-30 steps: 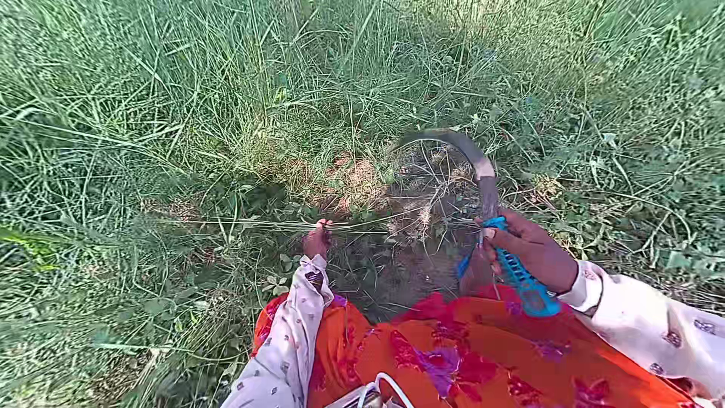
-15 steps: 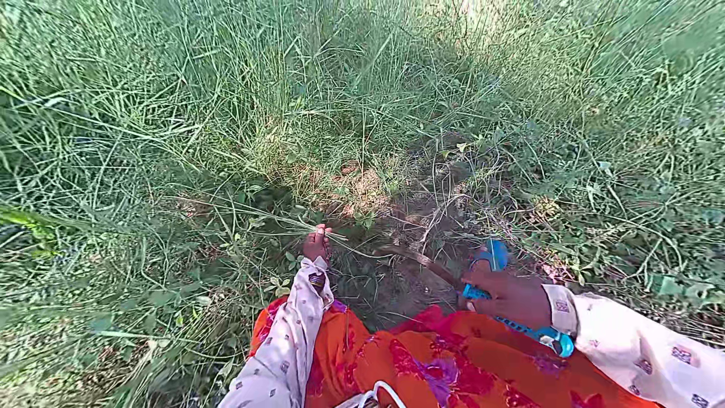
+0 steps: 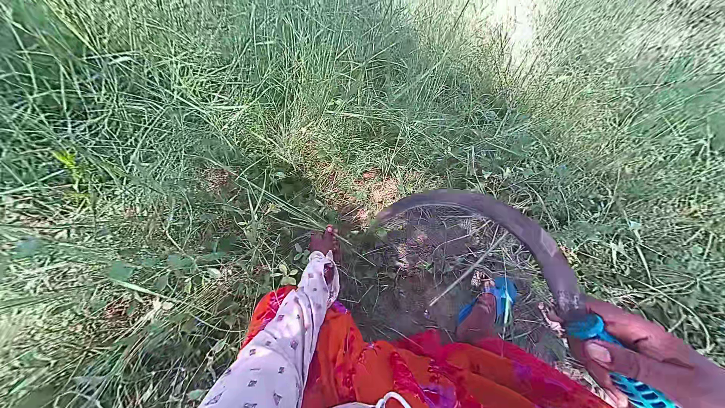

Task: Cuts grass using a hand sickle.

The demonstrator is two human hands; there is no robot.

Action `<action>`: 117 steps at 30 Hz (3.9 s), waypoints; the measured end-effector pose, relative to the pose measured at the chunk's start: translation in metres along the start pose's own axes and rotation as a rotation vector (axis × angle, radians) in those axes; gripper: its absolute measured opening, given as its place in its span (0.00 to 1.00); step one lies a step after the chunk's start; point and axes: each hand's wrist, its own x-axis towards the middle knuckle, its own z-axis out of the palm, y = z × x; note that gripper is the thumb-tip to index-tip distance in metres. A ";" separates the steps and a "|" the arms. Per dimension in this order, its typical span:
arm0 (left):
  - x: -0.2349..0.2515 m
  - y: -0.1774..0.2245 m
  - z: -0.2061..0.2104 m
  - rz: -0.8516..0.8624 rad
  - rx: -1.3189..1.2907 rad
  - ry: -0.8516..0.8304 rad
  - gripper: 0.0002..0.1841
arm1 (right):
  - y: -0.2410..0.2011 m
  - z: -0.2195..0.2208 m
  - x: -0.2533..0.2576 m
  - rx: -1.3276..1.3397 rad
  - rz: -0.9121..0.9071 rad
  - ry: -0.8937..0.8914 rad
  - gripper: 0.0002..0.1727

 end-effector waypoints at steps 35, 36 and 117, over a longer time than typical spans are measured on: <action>-0.126 -0.001 0.018 0.538 0.425 -0.509 0.31 | 0.071 0.006 0.058 -0.051 0.330 0.443 0.14; -0.119 -0.005 0.026 0.501 0.630 -0.641 0.33 | 0.071 0.006 0.059 -0.049 0.334 0.434 0.14; -0.047 -0.028 -0.080 0.235 0.252 0.086 0.21 | 0.130 0.106 0.165 0.201 0.493 0.006 0.14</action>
